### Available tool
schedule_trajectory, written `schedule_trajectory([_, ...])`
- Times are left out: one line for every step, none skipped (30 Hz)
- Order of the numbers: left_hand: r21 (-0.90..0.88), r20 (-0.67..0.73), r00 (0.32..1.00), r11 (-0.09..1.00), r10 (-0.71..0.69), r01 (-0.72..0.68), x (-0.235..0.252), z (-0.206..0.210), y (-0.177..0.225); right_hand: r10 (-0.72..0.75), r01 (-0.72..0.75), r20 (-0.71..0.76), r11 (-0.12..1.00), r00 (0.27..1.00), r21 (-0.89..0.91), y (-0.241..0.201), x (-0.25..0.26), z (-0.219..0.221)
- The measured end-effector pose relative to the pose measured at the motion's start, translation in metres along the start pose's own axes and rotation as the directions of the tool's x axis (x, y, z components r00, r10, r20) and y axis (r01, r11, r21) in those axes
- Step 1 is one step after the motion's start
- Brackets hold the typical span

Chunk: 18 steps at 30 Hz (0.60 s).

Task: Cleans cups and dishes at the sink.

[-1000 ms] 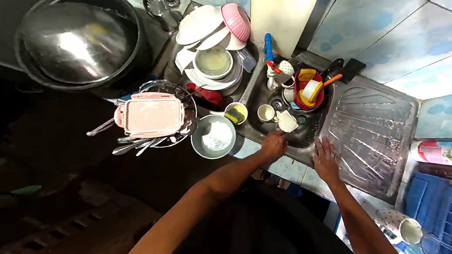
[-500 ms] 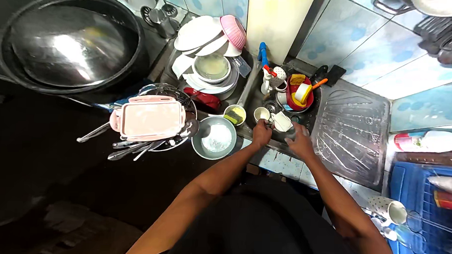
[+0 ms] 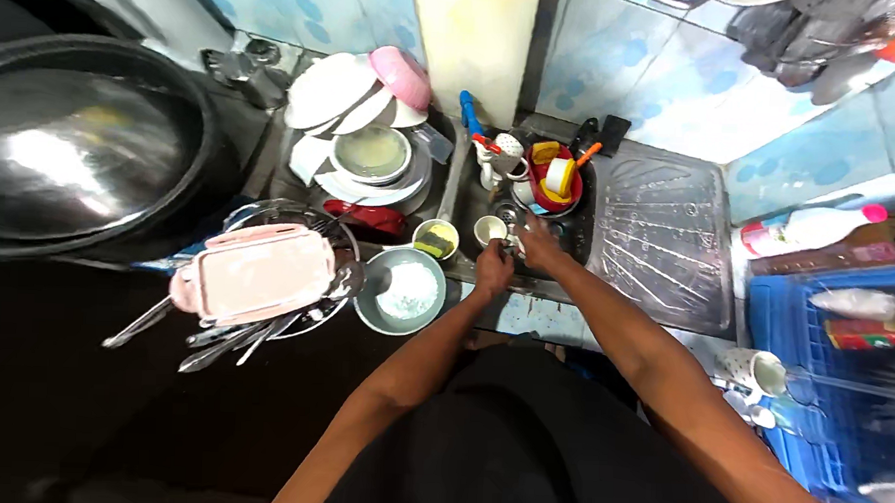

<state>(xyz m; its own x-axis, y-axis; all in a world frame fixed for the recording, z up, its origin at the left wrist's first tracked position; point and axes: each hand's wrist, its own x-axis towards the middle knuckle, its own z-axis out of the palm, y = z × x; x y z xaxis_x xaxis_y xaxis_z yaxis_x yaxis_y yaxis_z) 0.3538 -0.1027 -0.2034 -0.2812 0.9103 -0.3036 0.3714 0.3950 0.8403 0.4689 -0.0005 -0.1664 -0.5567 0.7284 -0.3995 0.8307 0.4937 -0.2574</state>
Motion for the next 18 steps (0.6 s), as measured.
schedule_trajectory([0.006,0.003,1.0,1.0,-0.016,0.016,0.0,-0.001,0.002,-0.006,0.006,0.004,1.0,1.0,0.012,0.002,-0.002,0.0])
schedule_trajectory([0.013,0.012,1.0,1.0,-0.028,0.028,0.002,-0.002,0.003,-0.004,0.004,0.009,1.0,1.0,0.015,0.004,-0.003,0.0])
schedule_trajectory([0.018,0.022,0.999,0.999,-0.037,0.036,0.005,-0.003,0.004,0.005,-0.006,0.024,1.0,1.0,0.024,0.005,-0.003,0.0])
schedule_trajectory([0.016,0.035,0.998,0.999,-0.042,0.042,0.008,-0.003,0.004,0.012,-0.012,0.036,1.0,0.999,0.018,0.006,-0.004,-0.001])
schedule_trajectory([0.016,0.049,0.998,0.999,-0.048,0.047,0.012,-0.001,0.003,0.016,-0.016,0.044,1.0,0.999,0.003,0.007,-0.004,0.0])
schedule_trajectory([0.02,0.063,0.996,0.998,-0.057,0.055,0.014,0.0,0.003,0.02,-0.019,0.053,1.0,0.998,-0.016,0.008,-0.004,0.0])
schedule_trajectory([0.023,0.076,0.995,0.998,-0.063,0.061,0.016,0.0,0.003,0.022,-0.021,0.059,0.999,0.998,-0.033,0.008,-0.004,0.001])
schedule_trajectory([0.026,0.082,0.994,0.998,-0.066,0.064,0.016,0.0,0.004,0.02,-0.017,0.067,0.999,0.998,-0.049,0.007,-0.004,0.0])
schedule_trajectory([0.023,0.091,0.993,0.997,-0.071,0.069,0.015,0.0,0.006,0.017,-0.012,0.078,0.998,0.997,-0.067,0.007,-0.005,-0.001])
schedule_trajectory([0.02,0.106,0.991,0.997,-0.077,0.075,0.012,-0.002,0.009,0.008,-0.002,0.077,0.997,0.997,-0.081,0.009,-0.005,0.0])
schedule_trajectory([0.013,0.121,0.989,0.997,-0.08,0.079,0.008,-0.005,0.014,-0.003,0.01,0.072,0.996,0.997,-0.092,0.011,-0.005,0.001])
schedule_trajectory([0.016,0.124,0.99,0.997,-0.071,0.07,0.008,-0.006,0.014,-0.015,0.023,0.08,0.994,0.997,-0.11,0.012,-0.004,0.0])
schedule_trajectory([0.023,0.128,0.99,0.998,-0.06,0.057,0.009,-0.005,0.013,-0.024,0.037,0.1,0.991,0.995,-0.131,0.013,-0.004,-0.001])
schedule_trajectory([0.035,0.131,0.99,0.998,-0.049,0.044,0.009,-0.003,0.011,-0.032,0.049,0.114,0.988,0.993,-0.148,0.014,-0.005,-0.001])
schedule_trajectory([0.05,0.133,0.99,0.998,-0.042,0.035,0.01,-0.001,0.009,-0.036,0.058,0.129,0.984,0.991,-0.166,0.014,-0.007,-0.003])
schedule_trajectory([0.063,0.134,0.99,0.998,-0.035,0.027,0.011,-0.001,0.008,-0.04,0.063,0.138,0.983,0.99,-0.171,0.014,-0.008,-0.004])
schedule_trajectory([0.077,0.14,0.99,0.997,-0.032,0.021,0.012,0.0,0.008,-0.044,0.069,0.148,0.984,0.988,-0.167,0.016,-0.009,-0.004])
schedule_trajectory([0.091,0.148,0.988,0.996,-0.032,0.019,0.014,0.0,0.009,-0.051,0.076,0.156,0.984,0.986,-0.159,0.019,-0.008,-0.005])
